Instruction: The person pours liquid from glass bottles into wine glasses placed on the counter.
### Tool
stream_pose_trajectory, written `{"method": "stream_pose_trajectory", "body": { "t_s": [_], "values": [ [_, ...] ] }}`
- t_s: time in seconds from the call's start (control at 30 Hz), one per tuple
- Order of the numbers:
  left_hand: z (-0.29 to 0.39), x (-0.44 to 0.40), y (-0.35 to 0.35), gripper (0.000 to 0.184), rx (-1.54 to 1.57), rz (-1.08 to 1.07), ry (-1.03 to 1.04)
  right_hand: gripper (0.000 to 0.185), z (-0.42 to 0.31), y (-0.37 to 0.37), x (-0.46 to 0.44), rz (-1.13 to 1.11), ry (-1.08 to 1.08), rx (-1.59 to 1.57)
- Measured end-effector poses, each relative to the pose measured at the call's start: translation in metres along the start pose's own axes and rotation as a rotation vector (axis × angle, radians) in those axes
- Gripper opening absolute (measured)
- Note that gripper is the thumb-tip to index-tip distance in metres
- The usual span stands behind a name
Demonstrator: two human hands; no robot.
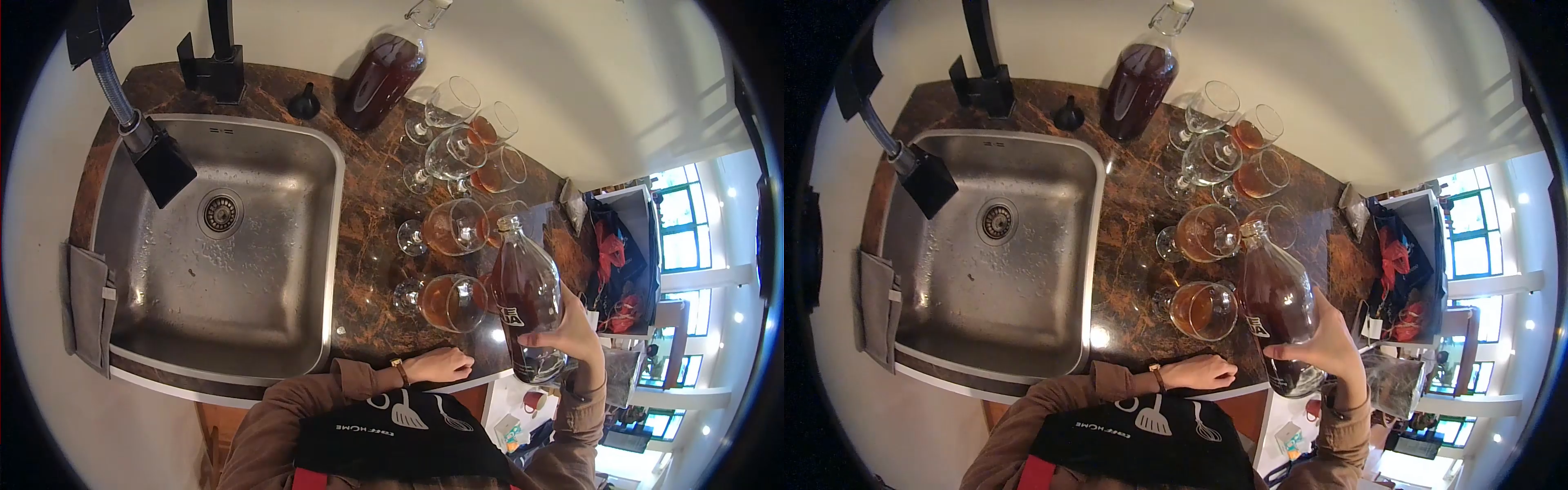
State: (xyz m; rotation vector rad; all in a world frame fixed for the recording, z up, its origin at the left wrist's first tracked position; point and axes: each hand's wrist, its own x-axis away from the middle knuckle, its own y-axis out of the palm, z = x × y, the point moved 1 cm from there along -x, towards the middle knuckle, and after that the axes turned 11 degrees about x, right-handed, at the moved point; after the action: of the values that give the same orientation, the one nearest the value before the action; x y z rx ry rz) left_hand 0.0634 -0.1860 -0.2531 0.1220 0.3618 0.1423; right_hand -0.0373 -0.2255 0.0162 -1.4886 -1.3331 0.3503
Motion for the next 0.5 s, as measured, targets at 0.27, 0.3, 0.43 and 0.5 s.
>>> {"method": "stream_pose_trajectory", "body": {
  "t_s": [0.27,0.3,0.43,0.5],
  "values": [
    [0.003,0.001,-0.001,0.025,-0.002,0.007,0.008,0.085,0.000,-0.011,-0.005,0.000,-0.021,-0.012],
    [0.004,0.001,-0.001,0.025,-0.002,0.008,0.003,0.085,0.000,-0.013,-0.006,0.006,-0.013,-0.022],
    [0.007,-0.001,-0.003,0.026,-0.009,-0.024,-0.058,0.084,-0.001,-0.023,-0.018,0.033,-0.014,-0.086],
    [0.006,-0.001,-0.003,0.026,-0.024,-0.025,-0.053,0.084,-0.001,-0.028,-0.025,0.038,-0.022,-0.086]
  ]
}}
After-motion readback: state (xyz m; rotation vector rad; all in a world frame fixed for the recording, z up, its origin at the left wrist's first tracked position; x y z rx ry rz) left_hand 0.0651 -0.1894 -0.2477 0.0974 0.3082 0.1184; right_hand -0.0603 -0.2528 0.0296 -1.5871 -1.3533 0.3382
